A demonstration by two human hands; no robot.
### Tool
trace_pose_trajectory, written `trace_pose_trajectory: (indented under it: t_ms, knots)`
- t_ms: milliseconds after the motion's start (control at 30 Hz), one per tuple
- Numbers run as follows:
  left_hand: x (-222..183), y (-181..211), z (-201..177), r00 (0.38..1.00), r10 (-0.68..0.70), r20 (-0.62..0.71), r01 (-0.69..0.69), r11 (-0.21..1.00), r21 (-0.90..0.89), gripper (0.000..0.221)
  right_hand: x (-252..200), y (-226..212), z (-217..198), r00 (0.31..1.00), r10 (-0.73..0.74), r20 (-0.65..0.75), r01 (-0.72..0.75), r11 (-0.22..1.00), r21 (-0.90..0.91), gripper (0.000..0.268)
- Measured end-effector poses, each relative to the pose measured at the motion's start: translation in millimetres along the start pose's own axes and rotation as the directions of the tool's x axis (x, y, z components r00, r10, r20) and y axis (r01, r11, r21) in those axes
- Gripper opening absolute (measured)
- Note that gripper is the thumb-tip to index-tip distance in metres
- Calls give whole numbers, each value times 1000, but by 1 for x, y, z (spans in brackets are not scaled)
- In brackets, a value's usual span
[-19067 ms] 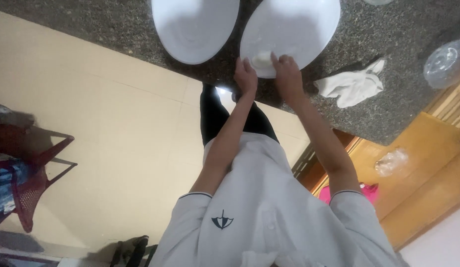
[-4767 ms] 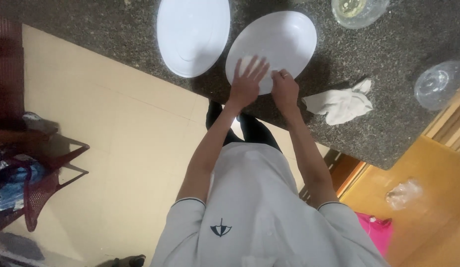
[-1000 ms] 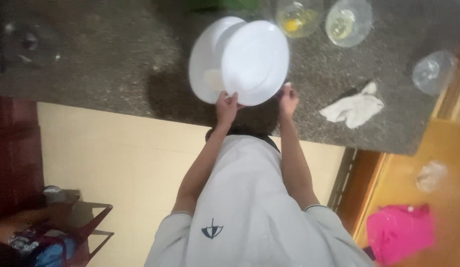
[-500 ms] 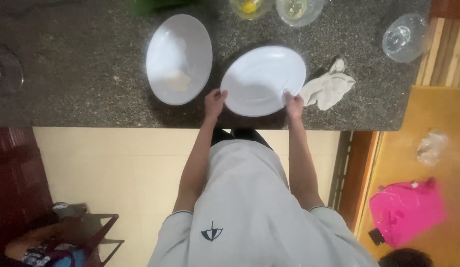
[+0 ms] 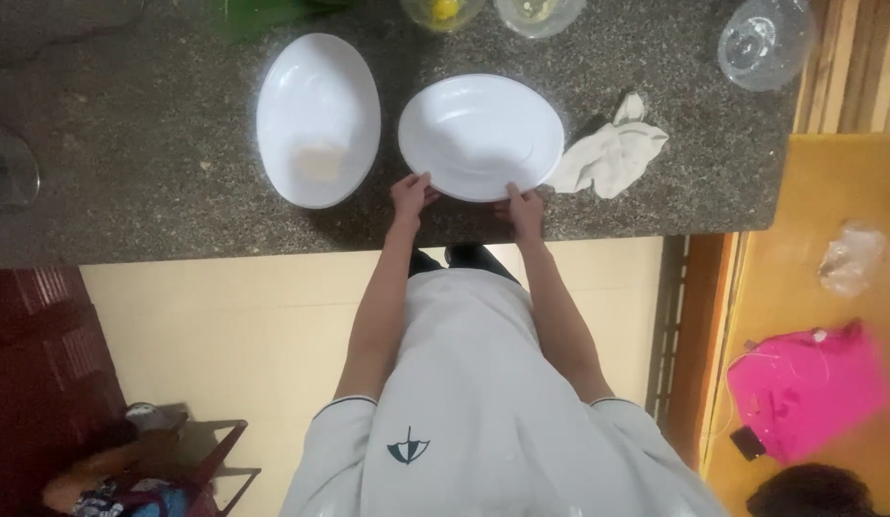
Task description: Wiping white plates with a cloth and then placing small dough balls onto the cleaned plates.
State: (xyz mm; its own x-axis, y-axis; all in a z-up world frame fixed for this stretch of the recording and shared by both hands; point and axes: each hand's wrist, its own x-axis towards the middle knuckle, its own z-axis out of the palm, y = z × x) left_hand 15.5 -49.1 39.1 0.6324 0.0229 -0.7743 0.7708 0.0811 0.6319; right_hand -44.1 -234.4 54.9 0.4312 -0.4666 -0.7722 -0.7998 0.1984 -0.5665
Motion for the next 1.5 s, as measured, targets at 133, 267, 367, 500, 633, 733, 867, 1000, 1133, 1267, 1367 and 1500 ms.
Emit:
trace_pose_trajectory:
  t_ms: [133,267,367,500,633,733,867,1000,1133,1267,1367,1500]
  knots:
    - [4,-11,1,999,-21,-32,20,1000,-24,41,68,52,-25,917,-347,-198,254,889,-382,36]
    - [-24,-3,5,1000,9,12,-9,1000,27,34,60,26,-17,414,-909,-42,705,350,-617,21]
    - [-28,-6,8,1000,-5,8,4,999,39,31,19,-38,9,242,-941,237,693,-3,-721,42]
    - [-21,-13,8,997,-69,-34,71,996,48,29,50,-44,27,606,-701,375,661,182,-727,62]
    - [-28,-2,13,990,-120,-72,124,990,59,30,37,-59,38,805,-427,411,538,235,-810,62]
    - [-28,-2,16,986,-134,-97,138,990,36,32,32,-53,39,795,-404,453,542,136,-830,60]
    - [-14,-15,17,978,-155,-142,156,988,-4,32,18,-46,39,757,-440,482,571,88,-817,56]
    - [-17,-9,19,975,-154,-157,163,986,43,30,25,-35,39,679,-481,554,639,16,-769,59]
    - [-24,0,24,977,-133,-168,146,987,69,27,33,-49,22,724,-529,443,601,167,-782,56]
    - [-20,-6,23,977,-132,-170,139,990,29,29,31,-44,38,721,-564,402,554,121,-824,61]
    - [-14,-13,23,975,-111,-194,128,989,75,28,39,-7,54,454,-716,530,667,-120,-735,65]
    - [-26,-1,24,970,-108,-216,121,992,46,29,28,-3,61,431,-681,592,662,-207,-720,64]
